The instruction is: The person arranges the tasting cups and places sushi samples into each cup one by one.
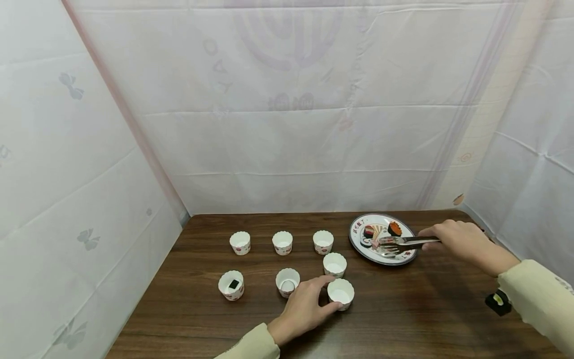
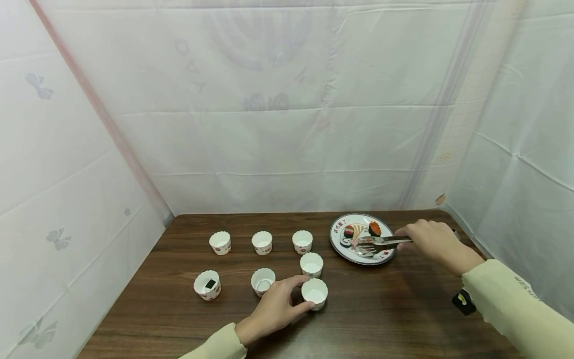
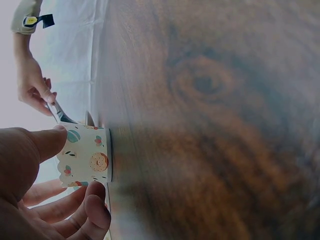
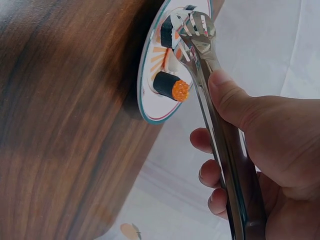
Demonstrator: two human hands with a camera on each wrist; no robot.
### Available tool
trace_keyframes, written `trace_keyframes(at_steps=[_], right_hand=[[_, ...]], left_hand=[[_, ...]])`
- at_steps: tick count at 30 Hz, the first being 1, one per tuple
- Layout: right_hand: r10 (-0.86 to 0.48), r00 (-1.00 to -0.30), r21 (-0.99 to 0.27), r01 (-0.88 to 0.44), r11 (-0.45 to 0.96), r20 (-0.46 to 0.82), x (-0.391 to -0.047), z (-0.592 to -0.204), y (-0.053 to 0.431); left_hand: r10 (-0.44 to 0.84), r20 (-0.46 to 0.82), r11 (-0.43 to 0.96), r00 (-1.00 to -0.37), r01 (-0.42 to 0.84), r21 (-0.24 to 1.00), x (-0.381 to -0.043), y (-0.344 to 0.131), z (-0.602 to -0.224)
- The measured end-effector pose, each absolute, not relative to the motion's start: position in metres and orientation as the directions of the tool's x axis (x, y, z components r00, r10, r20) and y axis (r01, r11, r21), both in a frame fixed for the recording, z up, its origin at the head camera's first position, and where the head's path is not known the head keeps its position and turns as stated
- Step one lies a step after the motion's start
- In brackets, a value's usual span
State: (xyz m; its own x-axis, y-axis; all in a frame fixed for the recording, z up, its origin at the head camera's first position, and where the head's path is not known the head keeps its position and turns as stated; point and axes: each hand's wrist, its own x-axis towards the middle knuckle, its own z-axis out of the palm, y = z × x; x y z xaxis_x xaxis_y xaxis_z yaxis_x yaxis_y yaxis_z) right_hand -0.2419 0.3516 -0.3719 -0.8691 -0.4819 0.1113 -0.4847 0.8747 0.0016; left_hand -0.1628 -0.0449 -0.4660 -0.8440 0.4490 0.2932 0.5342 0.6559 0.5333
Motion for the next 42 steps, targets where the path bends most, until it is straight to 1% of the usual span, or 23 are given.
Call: trace_keyframes(at_steps=[6, 20, 31, 37, 39, 42], right_hand=[[-0.490, -0.858, 0.021, -0.493, 0.870, 0.155, -0.241, -0.361, 0.350], [-0.480, -0.855, 0.030, -0.484, 0.874, 0.194, -0.228, -0.334, 0.335], [-0.496, -0.835, 0.081, -0.491, 0.867, 0.239, -0.215, -0.316, 0.322], [-0.536, -0.801, 0.097, -0.531, 0.842, 0.267, -0.205, -0.310, 0.315], [-0.558, -0.781, 0.101, -0.554, 0.826, 0.282, -0.202, -0.311, 0.311], [-0.600, -0.731, 0.117, -0.598, 0.793, 0.324, -0.197, -0.312, 0.306]], left_hand=[[0.448, 0.297, 0.655, -0.843, 0.536, 0.532, -0.163, -0.045, -0.467], [0.444, 0.288, 0.658, -0.848, 0.527, 0.538, -0.163, -0.046, -0.465], [0.445, 0.291, 0.655, -0.847, 0.529, 0.539, -0.164, -0.047, -0.466], [0.447, 0.303, 0.658, -0.842, 0.539, 0.526, -0.164, -0.047, -0.466], [0.446, 0.303, 0.658, -0.842, 0.538, 0.527, -0.164, -0.047, -0.466], [0.444, 0.301, 0.656, -0.844, 0.535, 0.533, -0.164, -0.046, -0.465]])
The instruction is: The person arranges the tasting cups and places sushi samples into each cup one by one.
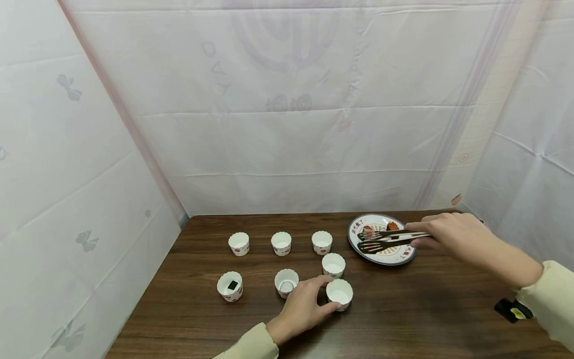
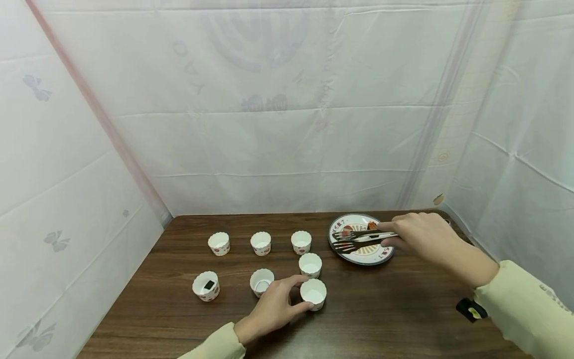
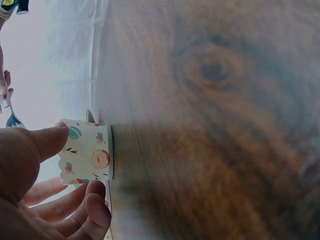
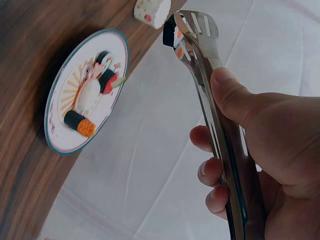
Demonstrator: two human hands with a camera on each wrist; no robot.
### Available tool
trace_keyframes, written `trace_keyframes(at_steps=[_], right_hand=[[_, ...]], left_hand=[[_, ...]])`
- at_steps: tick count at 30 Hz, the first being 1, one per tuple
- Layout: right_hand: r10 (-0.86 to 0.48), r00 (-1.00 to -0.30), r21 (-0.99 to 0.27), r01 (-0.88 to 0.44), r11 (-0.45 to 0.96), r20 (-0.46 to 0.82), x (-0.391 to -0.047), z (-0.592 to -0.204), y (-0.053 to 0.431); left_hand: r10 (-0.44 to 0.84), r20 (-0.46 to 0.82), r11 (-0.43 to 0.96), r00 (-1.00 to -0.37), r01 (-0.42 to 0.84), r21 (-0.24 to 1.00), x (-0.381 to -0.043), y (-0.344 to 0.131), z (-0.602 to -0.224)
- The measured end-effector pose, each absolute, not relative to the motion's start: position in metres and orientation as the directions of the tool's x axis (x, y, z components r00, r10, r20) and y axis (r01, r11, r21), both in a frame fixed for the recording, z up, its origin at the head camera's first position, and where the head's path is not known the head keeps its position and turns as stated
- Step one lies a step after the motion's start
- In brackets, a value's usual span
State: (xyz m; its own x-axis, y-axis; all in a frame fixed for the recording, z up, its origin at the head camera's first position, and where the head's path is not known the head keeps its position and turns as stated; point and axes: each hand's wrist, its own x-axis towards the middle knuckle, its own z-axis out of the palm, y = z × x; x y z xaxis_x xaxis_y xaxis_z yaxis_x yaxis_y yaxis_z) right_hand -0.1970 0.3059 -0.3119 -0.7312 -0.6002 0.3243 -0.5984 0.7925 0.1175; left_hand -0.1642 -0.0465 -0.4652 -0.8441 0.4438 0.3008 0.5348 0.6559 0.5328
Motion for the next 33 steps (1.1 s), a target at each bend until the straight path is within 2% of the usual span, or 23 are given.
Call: trace_keyframes(at_steps=[4, 13, 24, 33], right_hand=[[-0.637, -0.682, 0.142, -0.634, 0.760, 0.360, -0.192, -0.315, 0.298], [-0.658, -0.674, 0.138, -0.656, 0.742, 0.337, -0.181, -0.322, 0.282], [-0.708, -0.612, 0.129, -0.717, 0.685, 0.353, -0.172, -0.338, 0.266], [-0.720, -0.611, 0.113, -0.731, 0.673, 0.331, -0.171, -0.349, 0.258]], left_hand=[[0.440, 0.299, 0.655, -0.847, 0.531, 0.538, -0.165, -0.046, -0.465], [0.447, 0.296, 0.643, -0.844, 0.533, 0.550, -0.166, -0.046, -0.466], [0.445, 0.307, 0.640, -0.842, 0.538, 0.548, -0.167, -0.047, -0.468], [0.449, 0.296, 0.640, -0.843, 0.535, 0.552, -0.168, -0.047, -0.467]])
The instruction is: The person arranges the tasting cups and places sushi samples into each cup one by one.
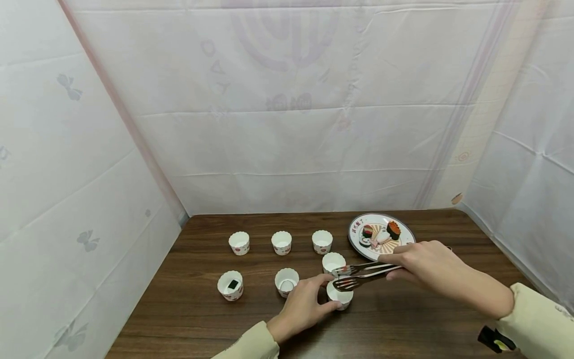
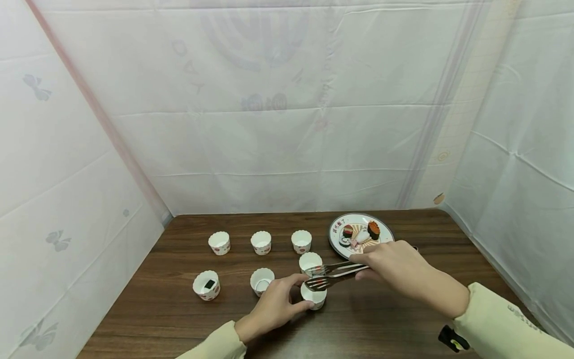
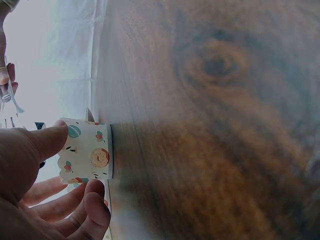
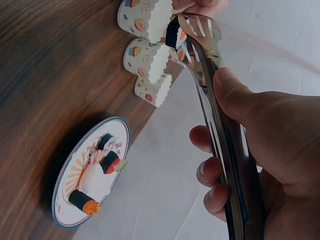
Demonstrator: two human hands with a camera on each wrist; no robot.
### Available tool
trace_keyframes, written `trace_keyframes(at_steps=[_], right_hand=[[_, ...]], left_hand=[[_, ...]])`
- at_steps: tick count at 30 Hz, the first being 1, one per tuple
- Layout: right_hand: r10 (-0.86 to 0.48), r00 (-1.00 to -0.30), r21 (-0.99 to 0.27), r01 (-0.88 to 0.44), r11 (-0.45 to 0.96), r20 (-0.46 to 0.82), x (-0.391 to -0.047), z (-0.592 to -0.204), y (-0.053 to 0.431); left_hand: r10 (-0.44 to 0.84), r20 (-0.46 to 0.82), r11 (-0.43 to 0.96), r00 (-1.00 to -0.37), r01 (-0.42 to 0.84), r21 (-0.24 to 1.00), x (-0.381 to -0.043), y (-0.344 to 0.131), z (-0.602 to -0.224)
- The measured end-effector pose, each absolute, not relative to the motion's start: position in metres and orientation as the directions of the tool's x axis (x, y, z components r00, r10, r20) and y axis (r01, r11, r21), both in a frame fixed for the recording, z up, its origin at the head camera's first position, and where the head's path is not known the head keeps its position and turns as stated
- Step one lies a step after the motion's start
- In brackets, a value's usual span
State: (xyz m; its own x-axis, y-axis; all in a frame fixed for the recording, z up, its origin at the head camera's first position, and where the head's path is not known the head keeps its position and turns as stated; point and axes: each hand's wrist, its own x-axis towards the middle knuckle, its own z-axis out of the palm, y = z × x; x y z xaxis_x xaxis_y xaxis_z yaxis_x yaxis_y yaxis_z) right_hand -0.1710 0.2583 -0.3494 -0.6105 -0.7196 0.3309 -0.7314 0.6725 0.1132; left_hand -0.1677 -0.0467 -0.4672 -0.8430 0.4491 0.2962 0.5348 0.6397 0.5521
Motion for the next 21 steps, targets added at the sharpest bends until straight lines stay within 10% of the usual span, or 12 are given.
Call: trace_keyframes(at_steps=[21], right_hand=[[-0.729, -0.602, 0.107, -0.743, 0.661, 0.324, -0.1760, -0.3540, 0.2520]], left_hand=[[0.449, 0.308, 0.647, -0.839, 0.542, 0.536, -0.1689, -0.0469, -0.4684]])
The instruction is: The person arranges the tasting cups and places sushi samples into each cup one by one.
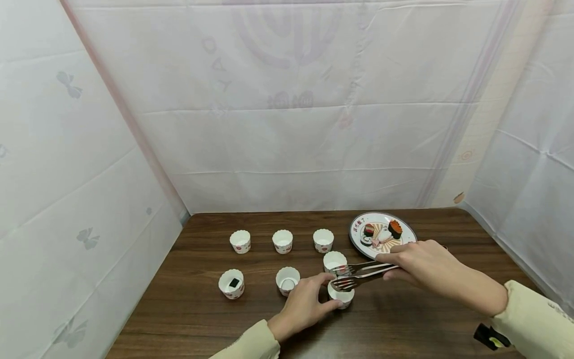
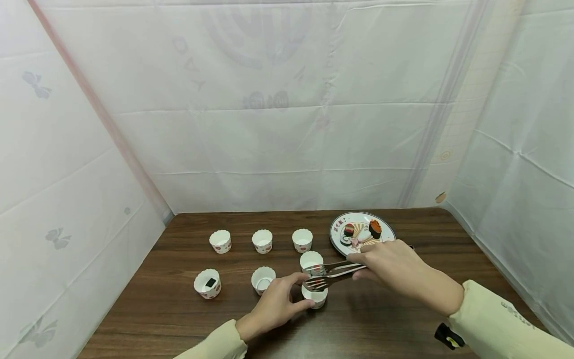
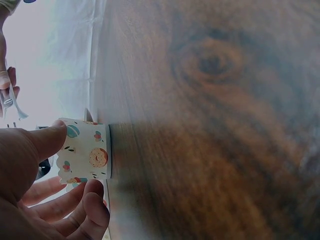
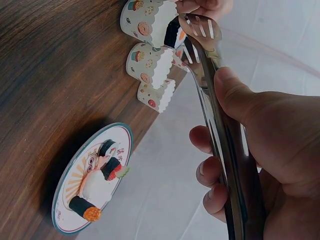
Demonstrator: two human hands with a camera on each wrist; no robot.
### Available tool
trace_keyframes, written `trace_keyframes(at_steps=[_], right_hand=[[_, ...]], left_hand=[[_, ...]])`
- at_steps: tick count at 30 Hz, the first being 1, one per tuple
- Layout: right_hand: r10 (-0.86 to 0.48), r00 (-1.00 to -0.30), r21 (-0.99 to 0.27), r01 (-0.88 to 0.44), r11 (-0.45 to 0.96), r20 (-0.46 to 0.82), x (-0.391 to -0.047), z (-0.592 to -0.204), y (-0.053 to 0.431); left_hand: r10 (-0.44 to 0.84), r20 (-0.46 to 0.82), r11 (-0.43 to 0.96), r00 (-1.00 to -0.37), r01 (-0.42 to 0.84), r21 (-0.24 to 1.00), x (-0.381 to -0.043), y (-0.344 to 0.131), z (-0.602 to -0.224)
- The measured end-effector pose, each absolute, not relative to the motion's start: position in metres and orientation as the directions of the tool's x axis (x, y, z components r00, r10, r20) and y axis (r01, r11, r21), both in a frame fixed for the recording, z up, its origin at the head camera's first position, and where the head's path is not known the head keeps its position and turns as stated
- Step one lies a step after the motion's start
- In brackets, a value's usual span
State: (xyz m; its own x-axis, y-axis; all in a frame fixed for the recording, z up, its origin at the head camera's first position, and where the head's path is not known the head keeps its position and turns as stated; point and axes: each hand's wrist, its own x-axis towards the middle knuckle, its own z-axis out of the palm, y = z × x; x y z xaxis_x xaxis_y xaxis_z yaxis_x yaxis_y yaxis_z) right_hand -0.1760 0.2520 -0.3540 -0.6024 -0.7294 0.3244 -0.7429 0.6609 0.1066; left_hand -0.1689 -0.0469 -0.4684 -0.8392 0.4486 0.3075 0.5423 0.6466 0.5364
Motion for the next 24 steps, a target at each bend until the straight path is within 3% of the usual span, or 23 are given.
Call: trace_keyframes(at_steps=[24], right_hand=[[-0.702, -0.625, 0.120, -0.711, 0.692, 0.341, -0.1765, -0.3604, 0.2524]], left_hand=[[0.449, 0.302, 0.649, -0.841, 0.539, 0.537, -0.1690, -0.0469, -0.4677]])
